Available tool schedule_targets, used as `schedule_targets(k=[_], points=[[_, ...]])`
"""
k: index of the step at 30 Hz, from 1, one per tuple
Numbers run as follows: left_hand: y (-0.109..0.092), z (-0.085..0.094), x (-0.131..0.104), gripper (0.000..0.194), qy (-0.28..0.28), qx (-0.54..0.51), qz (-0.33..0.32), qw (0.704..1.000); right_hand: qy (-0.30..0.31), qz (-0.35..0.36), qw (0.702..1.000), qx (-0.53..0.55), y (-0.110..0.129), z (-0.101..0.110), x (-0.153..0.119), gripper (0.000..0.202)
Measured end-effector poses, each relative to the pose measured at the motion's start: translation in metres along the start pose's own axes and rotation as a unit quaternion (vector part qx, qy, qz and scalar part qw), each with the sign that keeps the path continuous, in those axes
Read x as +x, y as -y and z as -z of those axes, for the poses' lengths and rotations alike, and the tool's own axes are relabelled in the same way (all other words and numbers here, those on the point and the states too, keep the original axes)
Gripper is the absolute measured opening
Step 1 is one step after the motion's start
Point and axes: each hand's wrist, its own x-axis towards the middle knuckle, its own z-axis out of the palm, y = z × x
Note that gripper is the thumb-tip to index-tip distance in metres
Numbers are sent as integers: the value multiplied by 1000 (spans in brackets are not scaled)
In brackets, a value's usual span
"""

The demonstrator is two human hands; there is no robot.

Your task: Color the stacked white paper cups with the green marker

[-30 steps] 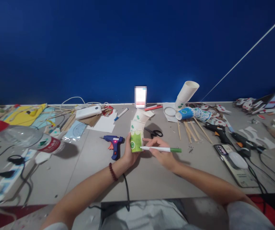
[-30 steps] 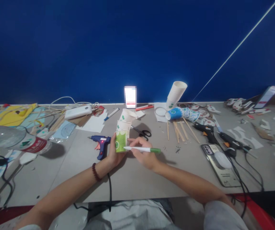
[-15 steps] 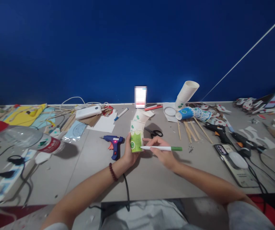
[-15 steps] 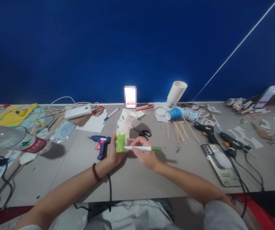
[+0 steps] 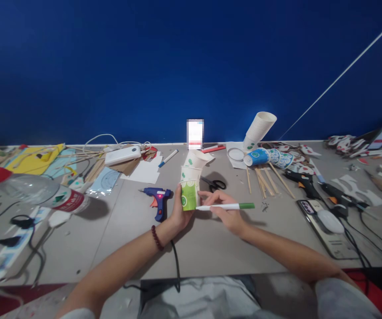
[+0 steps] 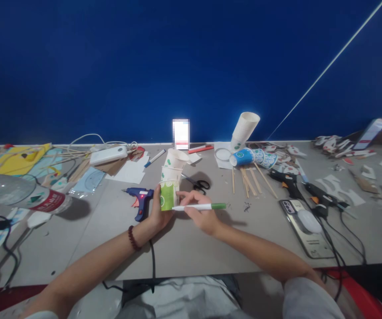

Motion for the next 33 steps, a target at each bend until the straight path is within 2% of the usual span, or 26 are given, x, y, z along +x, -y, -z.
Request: schedule_targets(k=[5,9,12,16,20,25,29,33], points=[[-1,1,-1,48,0,4,2,1000,-2,15,1000,5,-3,1,0,14],[0,1,2,38,-7,15,4,1000,-12,32,999,1,-5,2,0,17],[1,0,5,30,11,23,0,1000,-20,40,999,-10,-6,2,0,20],[0,1,4,37,53,40,20,998,-17,41,999,-24,-5,0,-1,24],[2,6,6,41,53,53,10,997,-4,45,999,-23,-3,-1,0,23],[3,8,7,38,61,66,31,995,11,38,999,-12,-3,0,0,23],[1,4,5,32,50,35,2,998,-16,42,999,-4,-4,0,2,23],[-2,0,1,33,47,37,1,998,-51,37,998,9,-7,1,6,23]])
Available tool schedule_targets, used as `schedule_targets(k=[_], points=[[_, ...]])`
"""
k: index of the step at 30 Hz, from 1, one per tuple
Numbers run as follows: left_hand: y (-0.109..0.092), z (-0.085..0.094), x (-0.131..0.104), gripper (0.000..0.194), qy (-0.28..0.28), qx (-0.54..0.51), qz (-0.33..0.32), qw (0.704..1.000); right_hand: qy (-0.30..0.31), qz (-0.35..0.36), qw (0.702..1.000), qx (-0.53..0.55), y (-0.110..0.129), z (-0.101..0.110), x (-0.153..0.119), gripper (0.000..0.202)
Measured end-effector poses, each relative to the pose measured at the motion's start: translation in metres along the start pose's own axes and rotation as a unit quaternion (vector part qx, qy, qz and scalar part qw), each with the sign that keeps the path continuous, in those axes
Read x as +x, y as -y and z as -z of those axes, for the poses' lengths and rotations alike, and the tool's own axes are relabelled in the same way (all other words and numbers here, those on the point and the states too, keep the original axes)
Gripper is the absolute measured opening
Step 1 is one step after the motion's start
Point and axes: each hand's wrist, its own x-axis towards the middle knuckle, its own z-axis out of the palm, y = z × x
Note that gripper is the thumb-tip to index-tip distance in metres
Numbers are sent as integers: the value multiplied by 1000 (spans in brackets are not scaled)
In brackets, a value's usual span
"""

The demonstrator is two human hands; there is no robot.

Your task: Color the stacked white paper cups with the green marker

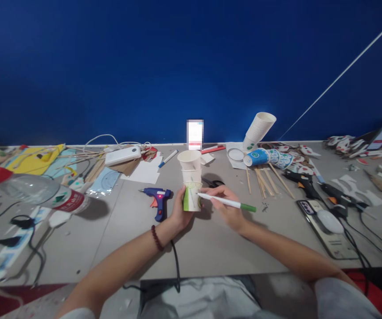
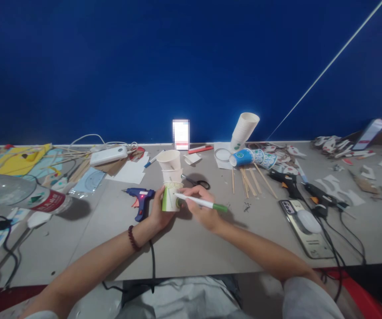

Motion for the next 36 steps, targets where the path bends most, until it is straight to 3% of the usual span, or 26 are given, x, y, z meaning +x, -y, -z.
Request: schedule_targets(k=[9,15,36], points=[[-2,-2,-3,35,1,6,21,1000,-40,13,997,-59,-3,5,6,20],[-3,-3,-3,33,1,6,36,999,-17,-2,998,-64,-6,6,6,18],[0,-2,-2,36,9,12,30,999,-24,-8,997,-67,-6,4,5,15]])
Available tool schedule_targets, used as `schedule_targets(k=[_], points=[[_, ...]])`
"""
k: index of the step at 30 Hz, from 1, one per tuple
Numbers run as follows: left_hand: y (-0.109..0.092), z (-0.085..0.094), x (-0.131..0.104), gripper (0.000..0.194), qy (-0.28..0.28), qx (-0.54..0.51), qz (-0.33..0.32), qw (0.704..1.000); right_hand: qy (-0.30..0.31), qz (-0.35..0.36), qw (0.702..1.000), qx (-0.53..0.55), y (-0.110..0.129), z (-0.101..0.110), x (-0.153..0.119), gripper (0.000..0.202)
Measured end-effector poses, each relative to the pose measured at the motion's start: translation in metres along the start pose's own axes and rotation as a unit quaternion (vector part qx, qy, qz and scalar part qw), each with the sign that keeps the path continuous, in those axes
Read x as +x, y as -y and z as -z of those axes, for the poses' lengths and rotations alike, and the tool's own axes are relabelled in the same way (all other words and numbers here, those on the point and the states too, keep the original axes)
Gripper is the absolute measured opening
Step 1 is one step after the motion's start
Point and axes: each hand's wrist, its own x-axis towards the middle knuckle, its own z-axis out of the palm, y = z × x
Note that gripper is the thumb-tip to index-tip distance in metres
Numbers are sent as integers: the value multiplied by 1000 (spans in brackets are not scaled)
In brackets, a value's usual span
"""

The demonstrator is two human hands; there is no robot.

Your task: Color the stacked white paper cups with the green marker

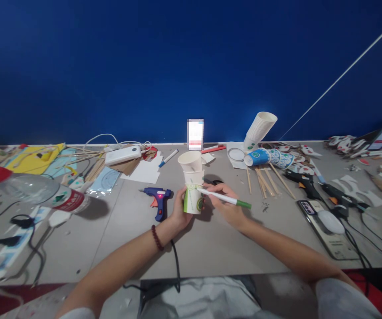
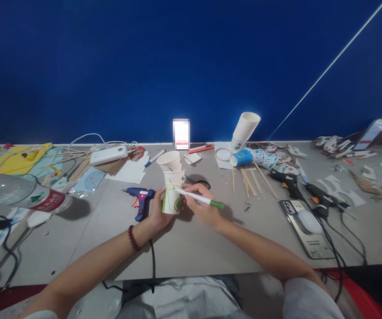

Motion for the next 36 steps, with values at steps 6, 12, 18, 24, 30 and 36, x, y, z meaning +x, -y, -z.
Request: schedule_targets(k=[6,12,18,24,30,36], points=[[0,1,0,34,-8,-8,-1,1000,9,-3,1000,2,-2,-1,0,15],[-1,-1,-2,35,-5,-7,-1,1000,12,4,1000,-4,1,-2,-1,13],[-1,-2,-2,32,-14,-13,-8,1000,15,9,1000,-11,4,-2,-3,12],[-1,-2,-3,32,-10,-13,-13,1000,29,11,999,-22,4,-2,-4,9],[-2,-5,-4,32,-12,-15,-11,1000,43,13,999,-3,5,-3,-5,9],[0,-5,-2,32,-23,-30,-29,999,56,9,998,8,7,-4,-7,8]])
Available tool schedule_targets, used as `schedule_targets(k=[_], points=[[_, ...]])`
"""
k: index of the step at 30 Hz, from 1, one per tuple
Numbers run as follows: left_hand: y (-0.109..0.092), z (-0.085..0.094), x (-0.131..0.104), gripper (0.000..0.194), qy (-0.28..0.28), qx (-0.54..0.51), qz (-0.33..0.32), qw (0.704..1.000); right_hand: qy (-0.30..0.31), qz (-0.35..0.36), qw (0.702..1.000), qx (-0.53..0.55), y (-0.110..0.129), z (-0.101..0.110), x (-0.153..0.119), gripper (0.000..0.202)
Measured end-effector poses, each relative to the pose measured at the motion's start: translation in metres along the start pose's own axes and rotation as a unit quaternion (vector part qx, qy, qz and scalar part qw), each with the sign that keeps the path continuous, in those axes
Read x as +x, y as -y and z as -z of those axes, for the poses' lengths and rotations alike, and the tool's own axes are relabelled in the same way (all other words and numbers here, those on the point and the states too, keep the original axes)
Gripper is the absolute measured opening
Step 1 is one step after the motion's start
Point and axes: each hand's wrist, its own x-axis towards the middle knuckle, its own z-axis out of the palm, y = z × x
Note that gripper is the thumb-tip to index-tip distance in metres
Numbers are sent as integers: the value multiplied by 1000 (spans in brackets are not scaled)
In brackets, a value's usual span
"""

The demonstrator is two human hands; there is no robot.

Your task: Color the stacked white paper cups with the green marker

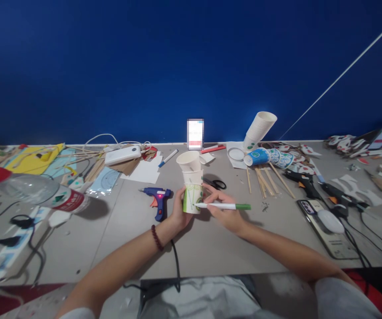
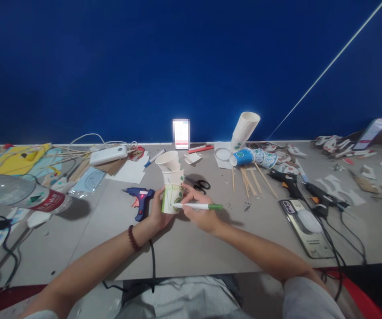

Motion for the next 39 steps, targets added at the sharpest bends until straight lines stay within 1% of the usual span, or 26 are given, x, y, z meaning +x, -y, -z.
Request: schedule_targets(k=[4,13,19,25,28,31,35,39], points=[[0,-1,-1,31,-7,-7,1,1000,1,7,1000,-14,1,0,-1,7],[2,4,4,36,-12,3,6,1000,8,17,999,-36,2,-3,-2,8],[4,8,5,38,3,15,16,1000,19,3,999,-39,6,-5,-4,10],[3,9,6,38,4,14,17,1000,36,2,999,-31,6,-5,-4,11],[3,7,5,38,9,12,10,1000,26,8,1000,-4,5,-3,-3,9],[2,5,3,37,1,5,3,1000,10,3,1000,14,2,-1,-2,6],[2,4,2,34,-8,0,0,1000,2,-2,1000,12,-1,1,-3,7],[2,4,2,34,-5,-3,-5,1000,3,0,1000,11,0,0,-4,7]])
